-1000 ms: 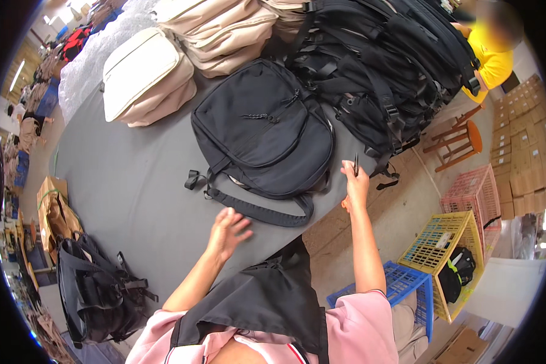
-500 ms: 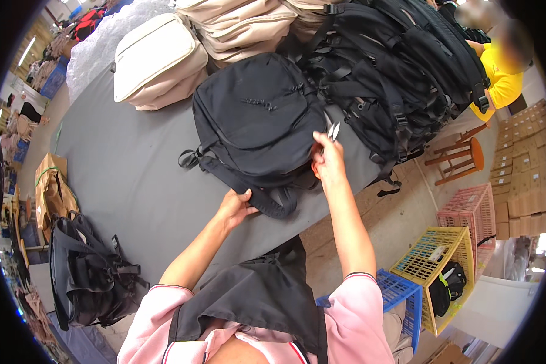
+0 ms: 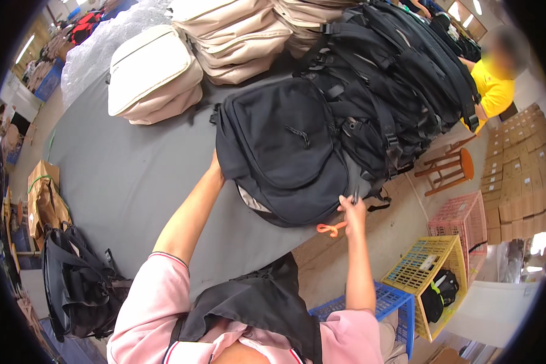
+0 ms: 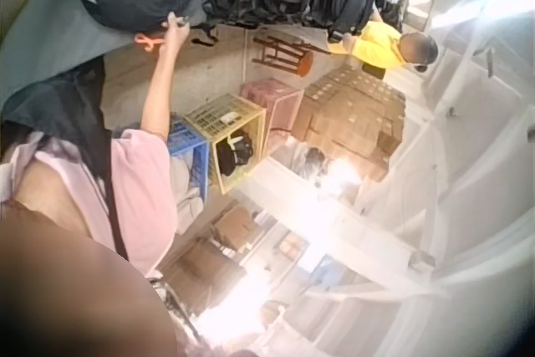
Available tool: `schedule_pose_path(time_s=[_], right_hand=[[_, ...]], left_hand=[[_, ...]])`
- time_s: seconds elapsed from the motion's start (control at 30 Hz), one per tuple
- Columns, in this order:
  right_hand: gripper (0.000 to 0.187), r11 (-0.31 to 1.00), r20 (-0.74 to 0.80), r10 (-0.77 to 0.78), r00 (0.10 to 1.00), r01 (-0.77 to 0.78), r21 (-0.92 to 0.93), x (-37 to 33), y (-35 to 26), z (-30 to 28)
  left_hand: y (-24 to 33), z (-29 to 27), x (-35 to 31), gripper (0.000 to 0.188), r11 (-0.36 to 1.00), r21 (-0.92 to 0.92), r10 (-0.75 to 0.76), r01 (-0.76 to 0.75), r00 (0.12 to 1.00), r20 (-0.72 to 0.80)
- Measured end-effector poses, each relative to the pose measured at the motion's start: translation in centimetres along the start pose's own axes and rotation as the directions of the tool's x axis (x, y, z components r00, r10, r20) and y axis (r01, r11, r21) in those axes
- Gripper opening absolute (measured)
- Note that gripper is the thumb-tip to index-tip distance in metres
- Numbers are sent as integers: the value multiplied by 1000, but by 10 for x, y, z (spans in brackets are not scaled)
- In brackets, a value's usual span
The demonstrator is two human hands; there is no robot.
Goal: Cleaning and inspecting backpacks at a manufacturing work station.
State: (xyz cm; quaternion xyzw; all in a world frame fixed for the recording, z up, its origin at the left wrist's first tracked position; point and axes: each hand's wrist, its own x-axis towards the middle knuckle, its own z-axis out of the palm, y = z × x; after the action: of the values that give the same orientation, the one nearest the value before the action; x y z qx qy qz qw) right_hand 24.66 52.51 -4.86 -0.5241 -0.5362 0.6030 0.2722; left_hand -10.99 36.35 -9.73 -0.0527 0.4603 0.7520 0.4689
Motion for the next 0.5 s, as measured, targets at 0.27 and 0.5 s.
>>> schedule_pose_path(time_s=[0.27, 0.5], right_hand=[[21, 981, -246, -128, 961, 159, 112, 22, 30, 44], [23, 887, -108, -445, 889, 421, -190, 74, 18, 54]], left_hand=[[2, 20, -64, 99, 954, 128, 286, -271, 951, -117], [25, 30, -29, 98, 678, 723, 284, -133, 955, -91]])
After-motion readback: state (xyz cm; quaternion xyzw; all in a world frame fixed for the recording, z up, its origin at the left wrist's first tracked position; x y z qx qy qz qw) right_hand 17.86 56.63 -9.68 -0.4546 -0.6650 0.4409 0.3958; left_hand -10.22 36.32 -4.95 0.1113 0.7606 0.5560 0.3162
